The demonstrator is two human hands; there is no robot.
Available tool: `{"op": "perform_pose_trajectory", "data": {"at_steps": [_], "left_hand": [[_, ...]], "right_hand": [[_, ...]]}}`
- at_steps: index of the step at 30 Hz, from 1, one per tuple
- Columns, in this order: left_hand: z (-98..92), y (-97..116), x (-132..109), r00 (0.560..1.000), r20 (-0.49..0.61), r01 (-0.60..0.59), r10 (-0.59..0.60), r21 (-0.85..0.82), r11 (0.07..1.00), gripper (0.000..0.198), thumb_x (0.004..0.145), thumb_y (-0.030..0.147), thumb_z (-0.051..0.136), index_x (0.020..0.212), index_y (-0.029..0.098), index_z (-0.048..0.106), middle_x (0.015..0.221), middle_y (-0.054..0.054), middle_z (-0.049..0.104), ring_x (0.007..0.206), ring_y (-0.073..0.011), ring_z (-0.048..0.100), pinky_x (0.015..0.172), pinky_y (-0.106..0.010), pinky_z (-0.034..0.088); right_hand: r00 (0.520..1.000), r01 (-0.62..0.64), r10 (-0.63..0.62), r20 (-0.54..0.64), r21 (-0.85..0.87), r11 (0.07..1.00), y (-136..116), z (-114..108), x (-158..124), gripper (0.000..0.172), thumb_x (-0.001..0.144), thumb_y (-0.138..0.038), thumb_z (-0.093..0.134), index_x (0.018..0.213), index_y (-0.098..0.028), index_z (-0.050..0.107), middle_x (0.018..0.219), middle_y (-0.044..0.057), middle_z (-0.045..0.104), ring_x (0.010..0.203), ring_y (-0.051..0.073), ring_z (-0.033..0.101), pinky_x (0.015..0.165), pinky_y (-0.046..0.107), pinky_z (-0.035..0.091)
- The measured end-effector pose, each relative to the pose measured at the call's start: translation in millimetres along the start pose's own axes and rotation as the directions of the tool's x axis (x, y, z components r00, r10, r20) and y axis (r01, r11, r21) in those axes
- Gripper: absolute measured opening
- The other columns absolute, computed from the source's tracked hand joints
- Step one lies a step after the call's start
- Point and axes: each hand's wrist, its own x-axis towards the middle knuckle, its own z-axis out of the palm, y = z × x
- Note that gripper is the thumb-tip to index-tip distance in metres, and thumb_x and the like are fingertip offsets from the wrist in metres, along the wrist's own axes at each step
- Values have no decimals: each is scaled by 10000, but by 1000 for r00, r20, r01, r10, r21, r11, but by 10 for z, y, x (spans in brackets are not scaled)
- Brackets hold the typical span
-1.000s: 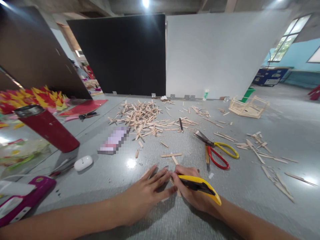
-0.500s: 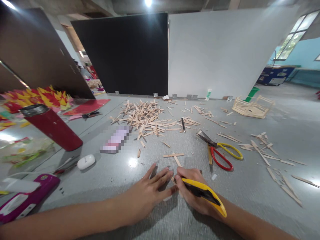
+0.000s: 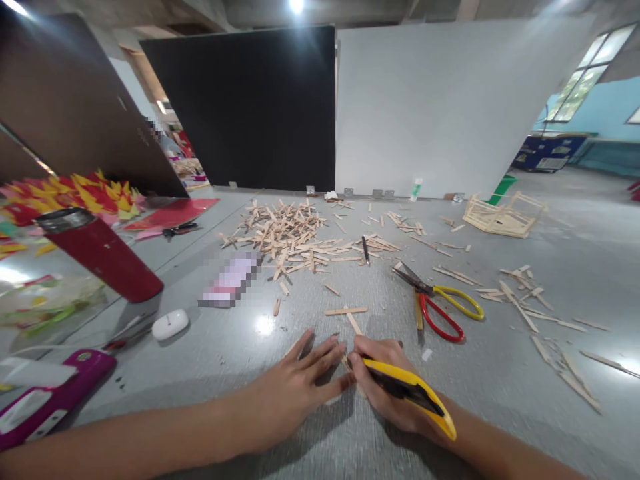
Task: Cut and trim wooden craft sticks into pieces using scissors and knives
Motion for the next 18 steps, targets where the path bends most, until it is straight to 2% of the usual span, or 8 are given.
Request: {"op": "perform_pose_trajectory", "data": {"at_steps": [5,9,13,18], "left_hand": [[1,12,-2,1000,25,1,0,-12,1000,645,1106,262,594,1715,169,406,1693,-312,503,1583,-458,504,1268,-714,360],[-25,17,-6,999,49,12,-12,-3,1000,665,1120,268,562,1745,179,355,1704,-299,496,1597,-439,493,1283,-695,354],[5,11,-21,999,39,12,-12,3,1000,676,1119,280,575,1752,185,356,1720,-285,485,1608,-429,480,1306,-677,327],[57,4,-30,1000,7,1,-1,15,1000,686,1105,278,610,1741,173,376,1701,-296,506,1597,-432,497,1303,-677,330]], "right_hand": [[1000,2,-2,17,4,1000,19,-10,-1,376,1123,-366,447,758,-281,473,638,-14,631,566,200,618,609,332,478],[1000,3,-3,26,3,1000,49,32,9,405,1135,-405,434,753,-273,455,629,-31,599,559,175,577,610,313,459],[1000,-3,3,18,2,1000,65,47,-1,402,1140,-409,417,765,-269,456,653,-28,605,596,173,589,650,310,470],[1000,22,-22,23,-3,1000,34,17,1,349,1120,-340,440,779,-270,468,661,-35,608,589,164,592,616,292,429]]}}
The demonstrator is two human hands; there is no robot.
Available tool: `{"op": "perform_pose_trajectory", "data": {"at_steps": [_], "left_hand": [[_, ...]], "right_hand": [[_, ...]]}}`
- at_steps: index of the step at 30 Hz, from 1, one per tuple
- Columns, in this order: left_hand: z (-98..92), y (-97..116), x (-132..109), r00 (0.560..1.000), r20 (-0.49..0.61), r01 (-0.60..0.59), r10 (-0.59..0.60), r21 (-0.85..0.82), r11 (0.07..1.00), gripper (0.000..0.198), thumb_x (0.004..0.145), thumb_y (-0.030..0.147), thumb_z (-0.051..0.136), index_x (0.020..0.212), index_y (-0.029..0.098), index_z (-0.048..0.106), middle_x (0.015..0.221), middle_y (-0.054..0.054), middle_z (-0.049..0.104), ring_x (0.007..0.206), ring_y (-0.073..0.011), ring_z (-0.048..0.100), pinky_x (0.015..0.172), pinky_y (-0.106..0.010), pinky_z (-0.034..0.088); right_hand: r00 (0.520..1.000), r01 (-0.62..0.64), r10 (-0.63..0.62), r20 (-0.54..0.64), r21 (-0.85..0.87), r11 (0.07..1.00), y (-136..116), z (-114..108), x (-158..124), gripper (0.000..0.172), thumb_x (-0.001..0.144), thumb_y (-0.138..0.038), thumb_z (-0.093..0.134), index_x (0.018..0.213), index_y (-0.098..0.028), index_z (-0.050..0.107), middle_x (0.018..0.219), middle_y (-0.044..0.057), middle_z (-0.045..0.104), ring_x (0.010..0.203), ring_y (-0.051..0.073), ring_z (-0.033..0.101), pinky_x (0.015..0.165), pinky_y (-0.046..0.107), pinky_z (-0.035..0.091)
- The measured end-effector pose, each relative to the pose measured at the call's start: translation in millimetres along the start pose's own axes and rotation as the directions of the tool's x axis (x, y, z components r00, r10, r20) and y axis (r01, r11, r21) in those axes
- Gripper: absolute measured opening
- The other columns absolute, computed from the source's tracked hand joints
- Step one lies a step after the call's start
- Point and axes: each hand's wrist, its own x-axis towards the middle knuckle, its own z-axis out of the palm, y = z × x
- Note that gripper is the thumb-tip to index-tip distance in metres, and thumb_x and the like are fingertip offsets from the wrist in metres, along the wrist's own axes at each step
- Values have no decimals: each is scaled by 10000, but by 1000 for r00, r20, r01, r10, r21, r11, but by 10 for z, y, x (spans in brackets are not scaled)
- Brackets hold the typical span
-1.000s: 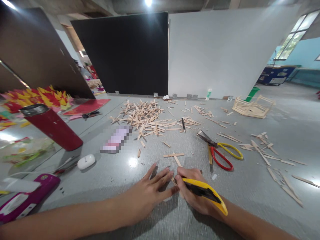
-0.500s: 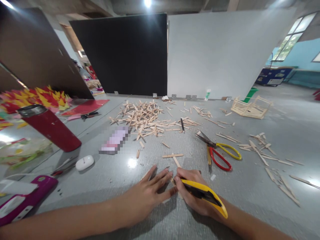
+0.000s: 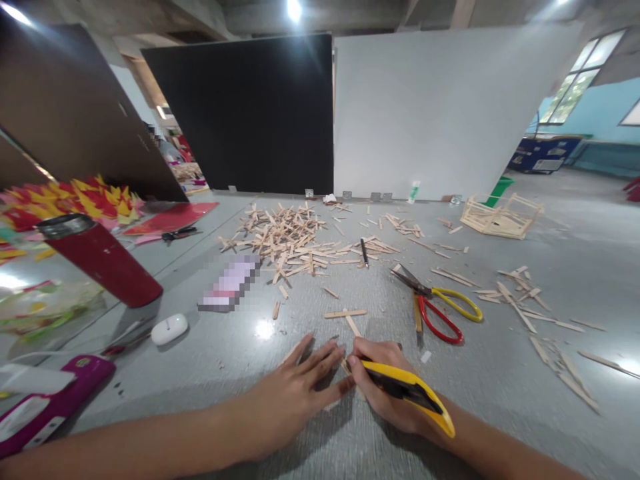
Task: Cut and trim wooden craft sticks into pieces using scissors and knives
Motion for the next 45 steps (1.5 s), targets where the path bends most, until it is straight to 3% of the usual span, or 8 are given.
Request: {"op": "perform_pose_trajectory", "data": {"at_steps": [7,14,20,23,26,30,40,45], "left_hand": [[-61,27,23,999,-39,22,-18,94,995,961,955,239,797,1767,148,292,1704,-349,466,1611,-494,456,1263,-717,369],[-108,76,23,989,-132,101,-74,213,972,592,1078,210,598,1606,-29,476,1646,-372,529,1537,-474,561,1284,-641,373],[-119,117,30,929,-87,326,-360,-270,906,596,1046,142,566,1623,52,445,1617,-297,604,1536,-403,581,1289,-603,440],[-174,148,68,844,-12,394,-537,-665,634,681,1035,148,581,1680,136,363,1504,-234,710,1341,-307,733,1123,-475,610],[-232,177,143,763,206,324,-613,-942,85,665,1007,216,696,1620,186,441,1473,-226,713,1085,-253,807,881,-374,667],[-261,209,223,798,336,230,-501,-937,-262,564,921,361,844,1378,161,581,1192,-150,779,862,-201,790,608,-236,540],[-323,217,258,831,315,238,-459,-946,-218,439,908,588,807,1005,187,658,875,-37,720,654,-134,641,573,-236,447],[-329,220,265,834,273,259,-479,-961,-97,343,926,532,705,886,214,585,770,-9,636,640,-146,590,633,-275,496]], "right_hand": [[998,54,-52,-41,48,997,33,-4,7,380,1135,-323,468,759,-270,462,596,-65,550,505,136,538,540,269,384],[984,14,-1,-178,74,997,31,-3,-29,427,1153,-393,475,753,-258,539,603,-49,584,519,143,586,543,253,435],[957,8,18,-289,89,996,6,-39,-10,428,1152,-470,495,849,-238,688,651,-16,695,550,168,682,564,265,499],[946,44,-13,-325,88,995,-4,-42,-32,350,1141,-446,525,932,-243,717,625,-37,681,492,155,646,517,254,482],[938,150,-126,-322,49,987,-41,-21,-68,180,1109,-339,580,1008,-256,703,621,-50,694,455,145,633,486,237,464],[907,357,-330,-262,61,932,-102,54,-108,180,1078,-182,583,1209,-288,648,735,-40,772,514,140,688,540,219,500],[907,385,-348,-238,134,913,-136,74,-140,244,1044,-178,590,1247,-308,629,802,-19,795,569,175,741,572,240,576],[966,175,-126,-227,208,962,-169,62,-184,179,1083,-387,615,1084,-306,775,735,10,799,566,223,752,564,283,615]]}}
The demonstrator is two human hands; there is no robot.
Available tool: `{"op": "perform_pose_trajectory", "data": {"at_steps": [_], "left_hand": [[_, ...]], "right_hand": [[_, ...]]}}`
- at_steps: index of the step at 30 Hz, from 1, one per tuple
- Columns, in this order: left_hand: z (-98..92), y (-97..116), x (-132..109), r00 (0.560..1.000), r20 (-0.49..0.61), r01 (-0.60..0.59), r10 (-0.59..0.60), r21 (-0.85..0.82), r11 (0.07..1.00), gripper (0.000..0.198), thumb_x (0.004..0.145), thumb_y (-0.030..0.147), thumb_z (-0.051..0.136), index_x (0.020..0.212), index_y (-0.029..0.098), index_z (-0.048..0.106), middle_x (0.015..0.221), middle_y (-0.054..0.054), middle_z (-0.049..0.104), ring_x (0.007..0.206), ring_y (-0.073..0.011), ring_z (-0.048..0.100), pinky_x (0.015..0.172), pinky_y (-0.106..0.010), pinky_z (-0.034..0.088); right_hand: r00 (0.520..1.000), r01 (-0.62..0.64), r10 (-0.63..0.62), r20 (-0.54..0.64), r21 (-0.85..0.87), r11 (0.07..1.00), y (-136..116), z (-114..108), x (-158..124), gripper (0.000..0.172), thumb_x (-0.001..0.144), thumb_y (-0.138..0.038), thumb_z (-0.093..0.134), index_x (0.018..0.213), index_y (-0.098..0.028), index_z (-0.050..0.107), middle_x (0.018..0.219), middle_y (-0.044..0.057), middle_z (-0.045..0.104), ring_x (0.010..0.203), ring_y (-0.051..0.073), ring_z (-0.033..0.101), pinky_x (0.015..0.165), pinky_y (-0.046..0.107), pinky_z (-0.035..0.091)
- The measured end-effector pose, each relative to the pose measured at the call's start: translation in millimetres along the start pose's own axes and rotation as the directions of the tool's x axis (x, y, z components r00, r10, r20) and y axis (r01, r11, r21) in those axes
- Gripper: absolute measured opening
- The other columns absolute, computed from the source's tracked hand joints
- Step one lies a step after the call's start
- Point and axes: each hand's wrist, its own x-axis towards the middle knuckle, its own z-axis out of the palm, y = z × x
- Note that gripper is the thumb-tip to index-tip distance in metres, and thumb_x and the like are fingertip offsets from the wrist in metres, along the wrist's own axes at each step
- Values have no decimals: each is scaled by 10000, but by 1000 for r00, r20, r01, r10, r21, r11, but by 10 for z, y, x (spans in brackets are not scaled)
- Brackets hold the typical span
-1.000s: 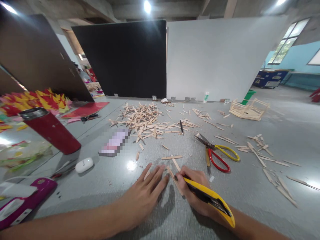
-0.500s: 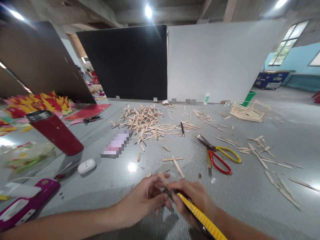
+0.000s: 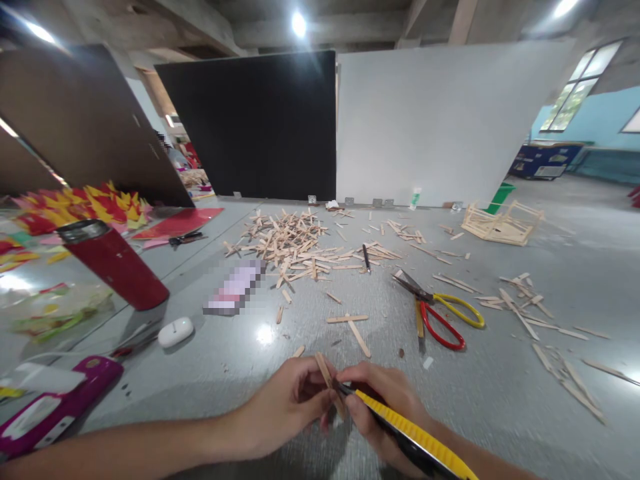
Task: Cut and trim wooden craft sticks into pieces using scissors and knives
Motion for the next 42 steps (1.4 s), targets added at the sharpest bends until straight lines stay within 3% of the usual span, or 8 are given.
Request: {"op": "perform_pose_trajectory", "data": {"at_steps": [8,13,16,25,32,35,37,42], "left_hand": [[-89,103,-58,989,-115,-55,90,283,957,100,885,208,668,804,209,611,695,32,565,674,-151,509,661,-260,366],[-164,106,-9,980,-182,-18,81,323,946,78,946,223,586,888,207,635,714,8,629,670,-177,571,664,-275,391],[-186,110,24,977,-198,-8,76,327,945,117,975,258,571,897,207,641,736,-3,656,675,-183,601,665,-277,404],[-190,168,-2,966,-251,25,55,302,953,296,1060,434,497,880,224,604,650,38,522,605,-172,503,611,-280,352],[-188,207,10,960,-278,38,18,197,980,344,1063,532,395,925,247,529,629,80,424,543,-152,393,543,-275,333],[-217,199,16,948,-317,24,40,196,980,348,1051,551,426,936,243,539,626,101,334,569,-151,314,551,-277,286],[-236,191,18,940,-337,21,50,205,978,344,1051,544,449,960,233,565,630,101,328,588,-155,316,570,-284,277],[-247,189,13,933,-354,26,58,228,973,311,1065,487,442,1021,222,598,637,102,330,588,-159,326,598,-295,273]], "right_hand": [[984,-153,155,-90,22,988,-36,-29,40,486,1107,-660,562,935,-271,798,678,13,746,553,176,695,544,251,567],[915,-373,394,-83,194,907,56,-51,-6,520,1090,-718,566,943,-259,761,632,-6,668,545,160,634,457,209,455],[890,-431,453,-53,226,874,96,-56,-11,506,1074,-724,593,978,-255,756,639,-23,638,526,142,590,475,210,457],[922,-352,369,-114,149,924,0,-42,88,512,1083,-682,580,914,-240,774,549,-39,572,474,146,524,432,224,386],[945,-301,299,-136,4,954,166,-6,102,239,1068,-437,650,1094,-249,794,664,-29,676,531,157,598,510,241,464],[950,-305,299,-86,-57,951,266,-9,108,372,1030,-339,622,1346,-220,779,984,74,846,708,201,730,652,300,580],[938,-346,343,-52,-71,936,305,-10,123,503,1017,-316,593,1487,-184,711,1178,133,855,703,194,728,653,317,594],[937,-350,348,-35,-84,933,312,14,145,537,1034,-317,552,1542,-168,641,1101,112,849,531,137,596,516,271,501]]}}
